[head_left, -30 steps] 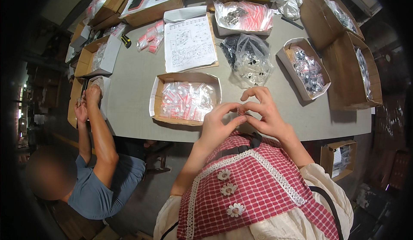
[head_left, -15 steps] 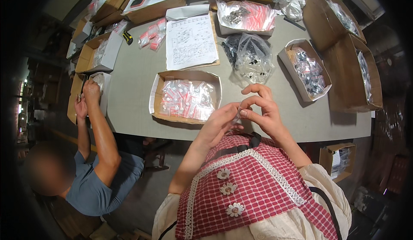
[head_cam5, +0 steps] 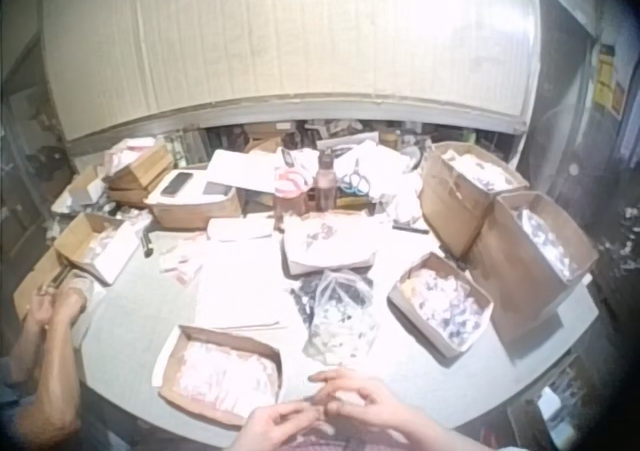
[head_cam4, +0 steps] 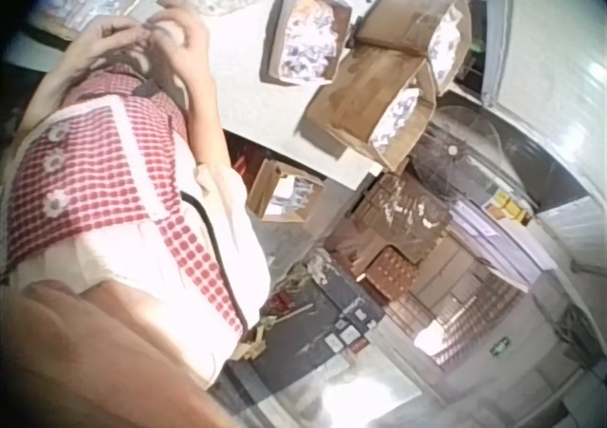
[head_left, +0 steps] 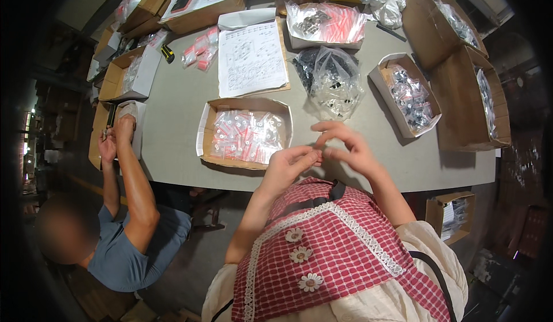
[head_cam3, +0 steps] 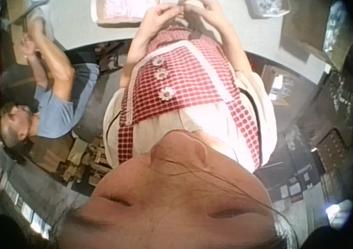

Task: The person picks up small metal components from a box, places them into individual plastic bags, and seals the bags.

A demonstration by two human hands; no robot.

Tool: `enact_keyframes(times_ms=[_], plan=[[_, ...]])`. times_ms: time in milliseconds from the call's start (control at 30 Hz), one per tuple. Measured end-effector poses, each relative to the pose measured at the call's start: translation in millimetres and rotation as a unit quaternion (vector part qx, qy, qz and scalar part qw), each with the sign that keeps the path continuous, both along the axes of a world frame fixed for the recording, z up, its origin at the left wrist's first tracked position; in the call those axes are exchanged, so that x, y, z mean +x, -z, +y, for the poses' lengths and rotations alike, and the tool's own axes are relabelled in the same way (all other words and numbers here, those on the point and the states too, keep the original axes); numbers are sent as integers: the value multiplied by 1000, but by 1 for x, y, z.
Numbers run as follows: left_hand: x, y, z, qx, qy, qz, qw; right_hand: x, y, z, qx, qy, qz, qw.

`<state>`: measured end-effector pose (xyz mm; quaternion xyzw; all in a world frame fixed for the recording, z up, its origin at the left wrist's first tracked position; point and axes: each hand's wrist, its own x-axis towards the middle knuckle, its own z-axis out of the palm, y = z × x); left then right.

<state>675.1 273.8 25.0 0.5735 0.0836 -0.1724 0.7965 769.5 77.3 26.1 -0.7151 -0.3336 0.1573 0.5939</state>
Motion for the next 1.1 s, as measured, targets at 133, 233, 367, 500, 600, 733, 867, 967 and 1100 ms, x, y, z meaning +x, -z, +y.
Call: enact_keyframes(times_ms=[133, 233, 367, 500, 600, 733, 867, 967, 1100], plan=[[2, 9, -9, 87, -16, -44, 995, 52, 35, -3, -111, 159, -41, 980], [7, 6, -12, 216, 11, -87, 973, 74, 52, 5, -238, 161, -219, 932], [9, 15, -17, 262, -8, -158, 952, 83, 70, 19, -363, 109, -325, 866], [9, 17, -20, 269, -44, -196, 942, 87, 71, 16, -335, 121, -293, 888], [9, 11, -21, 274, -70, -206, 937, 69, 34, 4, -201, 135, -202, 949], [10, 20, -21, 290, -93, -258, 917, 28, -26, -10, -80, 13, -185, 979], [13, 10, -22, 310, -90, -295, 899, 15, -44, -12, -83, -40, -234, 968], [12, 11, -21, 317, -89, -312, 891, 12, -44, -11, -61, -31, -213, 975], [11, 9, -18, 307, -82, -293, 901, 23, -23, -14, -61, 80, -139, 985]])
